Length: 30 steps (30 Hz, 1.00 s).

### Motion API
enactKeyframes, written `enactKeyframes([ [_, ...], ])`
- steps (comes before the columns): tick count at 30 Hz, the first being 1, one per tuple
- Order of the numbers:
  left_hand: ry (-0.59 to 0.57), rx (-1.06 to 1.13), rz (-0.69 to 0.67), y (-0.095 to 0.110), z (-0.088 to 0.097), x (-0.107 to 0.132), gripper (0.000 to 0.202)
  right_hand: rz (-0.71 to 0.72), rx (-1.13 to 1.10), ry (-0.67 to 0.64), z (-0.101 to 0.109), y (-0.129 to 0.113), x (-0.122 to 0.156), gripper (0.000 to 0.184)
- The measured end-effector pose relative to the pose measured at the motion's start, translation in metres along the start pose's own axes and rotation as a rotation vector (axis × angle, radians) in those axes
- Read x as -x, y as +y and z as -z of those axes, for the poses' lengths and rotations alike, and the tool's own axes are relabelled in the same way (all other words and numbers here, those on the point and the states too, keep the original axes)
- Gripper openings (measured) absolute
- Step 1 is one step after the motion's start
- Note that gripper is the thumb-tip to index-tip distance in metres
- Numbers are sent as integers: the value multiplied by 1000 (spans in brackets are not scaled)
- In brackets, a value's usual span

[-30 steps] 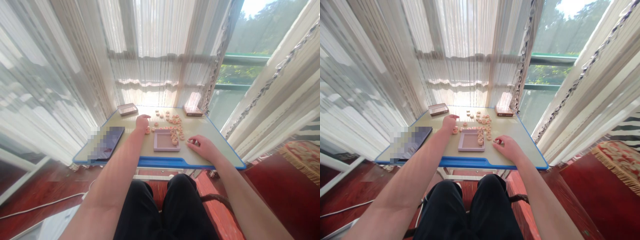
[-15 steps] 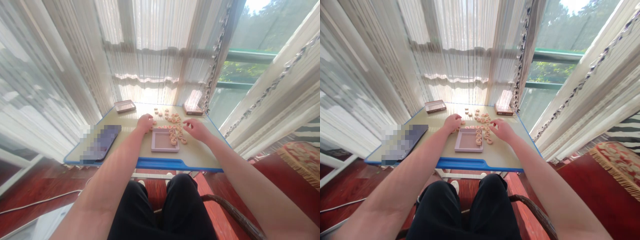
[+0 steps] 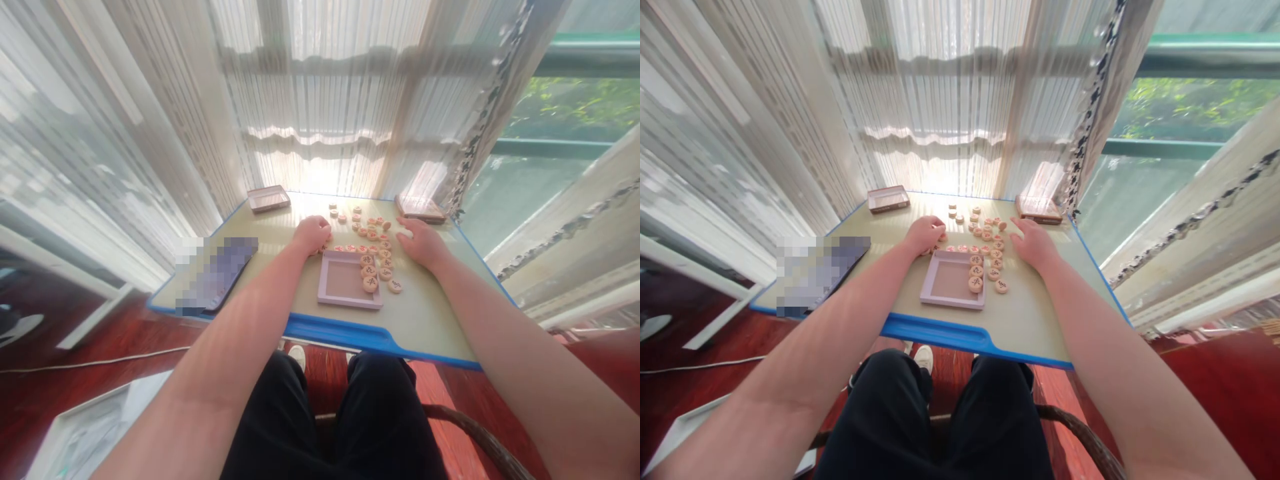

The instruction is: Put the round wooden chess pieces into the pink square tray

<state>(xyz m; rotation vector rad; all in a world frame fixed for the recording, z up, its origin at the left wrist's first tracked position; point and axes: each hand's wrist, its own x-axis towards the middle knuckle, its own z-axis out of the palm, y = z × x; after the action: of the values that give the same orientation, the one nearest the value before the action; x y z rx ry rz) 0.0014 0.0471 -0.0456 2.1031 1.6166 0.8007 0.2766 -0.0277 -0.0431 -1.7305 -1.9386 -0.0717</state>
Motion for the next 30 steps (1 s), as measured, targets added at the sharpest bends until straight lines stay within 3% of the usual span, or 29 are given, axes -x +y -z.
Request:
enactKeyframes([
  [5,2,-10,-46,-1,3,1,18,31,-21,-123,-4,-3,-5,29],
  [10,30,34,0,0,6,8,18,-23,0,-57,-4,-4,2,29],
  [15,39,98,44,-2,5,9,20,31,2,-29,-12,-2,0,44],
  [19,41,74,-1,-5,4,5,18,31,70,-170,-17,-4,-8,60],
  [21,38,79,-2,-6,4,4,18,18,84,-162,-16,-7,-7,52],
  [26,39,93,1,-5,6,8,20,-7,60,77,-11,-10,1,31],
  [30,59,40,-59,-2,8,12,23,28,6,17,-11,-2,-2,25],
])
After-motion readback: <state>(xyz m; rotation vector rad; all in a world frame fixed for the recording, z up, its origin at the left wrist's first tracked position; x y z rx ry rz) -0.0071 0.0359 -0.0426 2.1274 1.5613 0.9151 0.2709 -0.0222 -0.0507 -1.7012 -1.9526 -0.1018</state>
